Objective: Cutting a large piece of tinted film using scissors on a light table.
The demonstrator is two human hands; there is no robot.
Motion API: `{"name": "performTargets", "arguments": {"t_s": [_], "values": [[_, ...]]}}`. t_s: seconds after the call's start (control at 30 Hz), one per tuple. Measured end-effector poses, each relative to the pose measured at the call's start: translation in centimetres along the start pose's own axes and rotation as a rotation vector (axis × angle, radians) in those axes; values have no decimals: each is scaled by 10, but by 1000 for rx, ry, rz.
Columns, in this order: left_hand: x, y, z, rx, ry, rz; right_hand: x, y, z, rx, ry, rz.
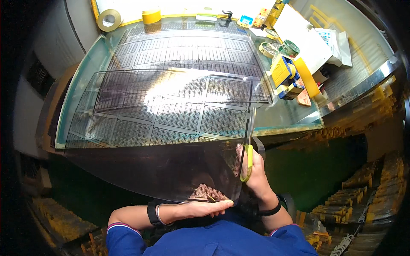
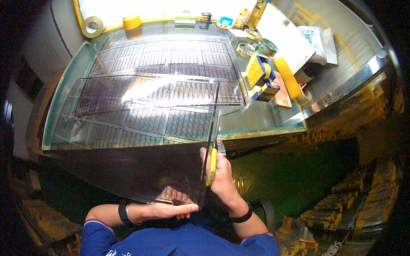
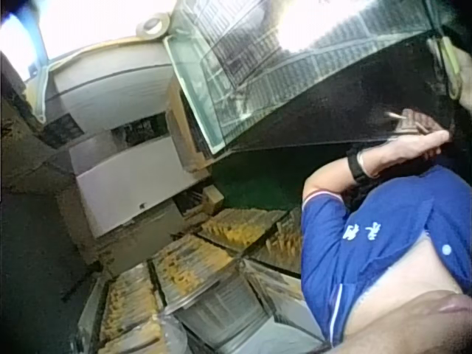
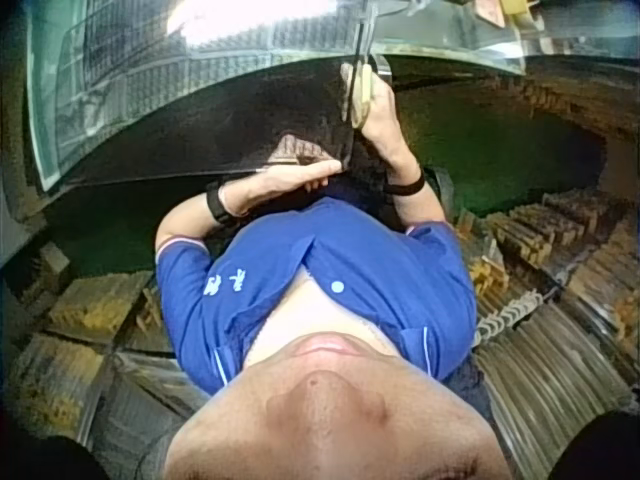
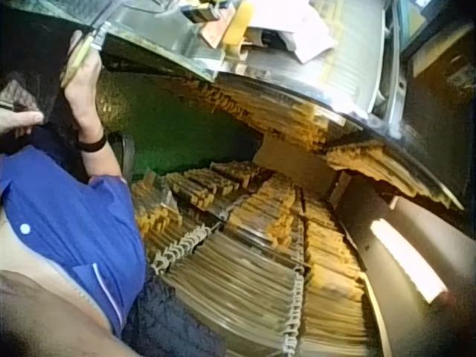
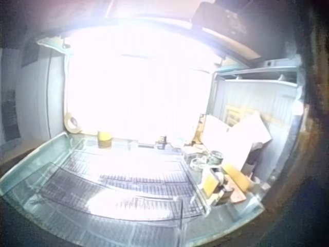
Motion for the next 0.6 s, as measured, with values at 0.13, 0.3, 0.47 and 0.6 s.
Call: {"name": "performTargets", "arguments": {"t_s": [0.13,0.3,0.47,0.6], "values": [[-6,3,-9,9,-17,-72,-4,0,-14,61,-67,-14],[-3,2,-6,-35,-1,-32,-5,-3,2,-70,21,90],[0,5,0,-77,-6,-47,-7,-11,-10,17,-115,82],[0,7,-3,-138,-45,-43,-10,-18,-8,57,-220,7]]}}
Point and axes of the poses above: each hand's wrist, its own x-axis away from the middle knuckle, its own y-axis out of the palm, z = x × y, the point moved 5 cm from there along -x, towards the middle knuckle, and after that the axes turned 8 degrees about -y, right-handed, at the moved point
